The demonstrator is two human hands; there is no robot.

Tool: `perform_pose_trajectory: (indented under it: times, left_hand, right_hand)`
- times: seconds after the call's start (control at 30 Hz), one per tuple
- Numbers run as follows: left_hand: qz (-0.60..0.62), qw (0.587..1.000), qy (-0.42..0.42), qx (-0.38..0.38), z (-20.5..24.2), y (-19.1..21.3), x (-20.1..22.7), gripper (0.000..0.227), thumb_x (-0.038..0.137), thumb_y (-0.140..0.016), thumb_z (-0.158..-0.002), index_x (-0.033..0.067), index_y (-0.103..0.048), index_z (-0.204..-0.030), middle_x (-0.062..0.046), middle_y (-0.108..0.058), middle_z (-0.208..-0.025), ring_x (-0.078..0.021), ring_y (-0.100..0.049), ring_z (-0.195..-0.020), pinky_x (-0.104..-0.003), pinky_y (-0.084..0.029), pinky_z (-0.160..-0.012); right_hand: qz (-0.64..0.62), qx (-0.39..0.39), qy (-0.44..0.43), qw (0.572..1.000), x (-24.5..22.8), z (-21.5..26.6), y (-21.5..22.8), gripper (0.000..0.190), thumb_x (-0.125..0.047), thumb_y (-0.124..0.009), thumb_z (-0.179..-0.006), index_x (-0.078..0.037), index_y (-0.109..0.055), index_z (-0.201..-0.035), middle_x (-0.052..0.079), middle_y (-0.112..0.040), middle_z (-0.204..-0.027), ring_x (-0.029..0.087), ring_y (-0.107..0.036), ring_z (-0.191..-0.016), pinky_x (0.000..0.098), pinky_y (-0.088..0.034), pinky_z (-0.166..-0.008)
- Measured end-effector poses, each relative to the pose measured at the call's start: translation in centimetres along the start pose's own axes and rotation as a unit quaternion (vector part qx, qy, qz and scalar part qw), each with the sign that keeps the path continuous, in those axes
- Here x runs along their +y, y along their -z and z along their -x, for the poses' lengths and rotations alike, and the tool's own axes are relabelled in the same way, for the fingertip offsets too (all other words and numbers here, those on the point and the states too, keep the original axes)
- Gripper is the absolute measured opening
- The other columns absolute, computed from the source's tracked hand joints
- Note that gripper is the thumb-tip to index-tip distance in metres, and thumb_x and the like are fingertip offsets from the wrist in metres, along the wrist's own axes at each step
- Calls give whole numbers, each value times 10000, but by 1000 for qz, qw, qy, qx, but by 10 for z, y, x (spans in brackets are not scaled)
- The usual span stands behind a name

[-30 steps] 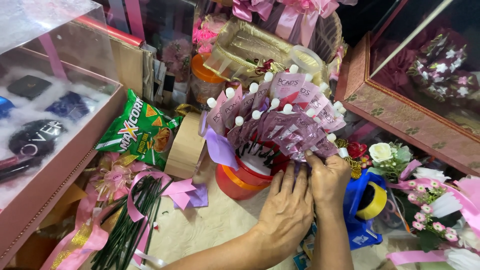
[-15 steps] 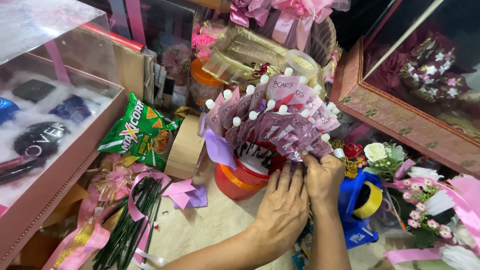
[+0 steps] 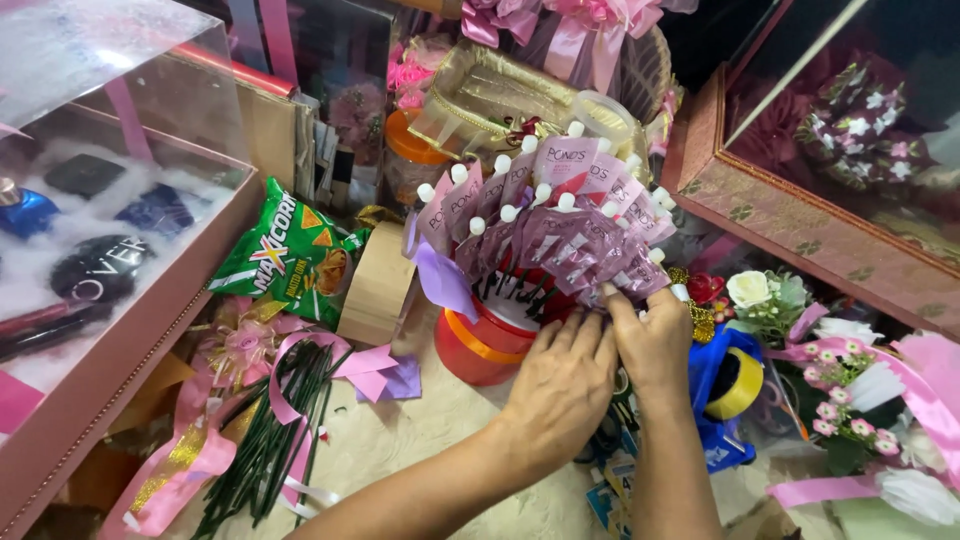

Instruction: Assembling a gift bouquet by arranging and inserting individual product packets into a red container.

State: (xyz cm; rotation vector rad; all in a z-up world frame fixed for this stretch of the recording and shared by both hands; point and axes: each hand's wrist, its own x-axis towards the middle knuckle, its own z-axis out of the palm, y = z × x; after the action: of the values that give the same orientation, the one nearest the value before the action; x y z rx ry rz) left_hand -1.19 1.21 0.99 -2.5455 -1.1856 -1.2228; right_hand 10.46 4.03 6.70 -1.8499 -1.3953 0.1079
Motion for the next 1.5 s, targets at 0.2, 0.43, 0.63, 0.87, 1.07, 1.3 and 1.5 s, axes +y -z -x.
perform_pose_trajectory:
  times: [0.2,0.43,0.63,0.87,1.07,1.3,1.5]
  left_hand:
    - [39,995,4,89,0,-39,-24,391,156,-451,-956,88,-577,-1321,-112,-717,-1017,-293,-766,-897,-391,-582,-812]
    - [33,996,35,73,-7,0,-27,341,134,-465,-957,92,-607,-1265,-86,-732,-867,-279,-763,-728,-391,-588,-758]
    - [9,997,27,70,-3,-18,-29,237,181,-506,-919,99,-649,-1090,-75,-692,-895,-283,-743,-765,-398,-564,-799]
    - [152,978,94,-104,-25,31,-41,382,336,-696,-851,56,-652,-1106,-159,-712,-894,-383,-737,-831,-500,-573,-775]
    - [262,920,174,-231,-57,87,-56,528,449,-524,-925,-26,-730,-1027,-264,-738,-901,-457,-741,-900,-536,-588,-763]
    - [-67,959,85,-263,-40,-66,-76,314,277,-658,-866,-5,-768,-949,-175,-734,-790,-335,-758,-739,-449,-618,-613]
    - [61,915,196,-348,-80,-8,-60,385,309,-753,-862,-48,-753,-1004,-228,-727,-830,-413,-752,-840,-590,-618,-647]
  right_hand:
    - [-29,13,53,998,7,-1,12,212,-109,-720,-889,-6,-742,-1073,213,-748,-953,351,-715,-1028,497,-518,-865]
    - [-105,-37,52,992,-6,-5,21,213,-54,-718,-860,-67,-773,-1066,81,-767,-964,140,-672,-1018,383,-533,-921]
    - [-175,-61,31,982,3,-16,12,236,25,-710,-832,-43,-771,-1049,80,-756,-936,120,-656,-945,356,-559,-887]
    - [-239,-48,19,970,29,-27,4,196,64,-712,-822,-48,-738,-981,35,-698,-881,87,-610,-889,299,-554,-850]
    - [-229,-45,26,972,11,-20,11,123,51,-725,-828,-48,-730,-900,23,-679,-834,89,-589,-843,309,-554,-808]
    - [-192,-46,41,979,25,-22,8,103,23,-738,-860,-56,-788,-904,66,-732,-843,116,-604,-832,323,-548,-787]
    - [-212,-43,50,975,46,-32,-2,128,18,-752,-870,-58,-801,-961,93,-745,-863,125,-615,-840,320,-549,-774]
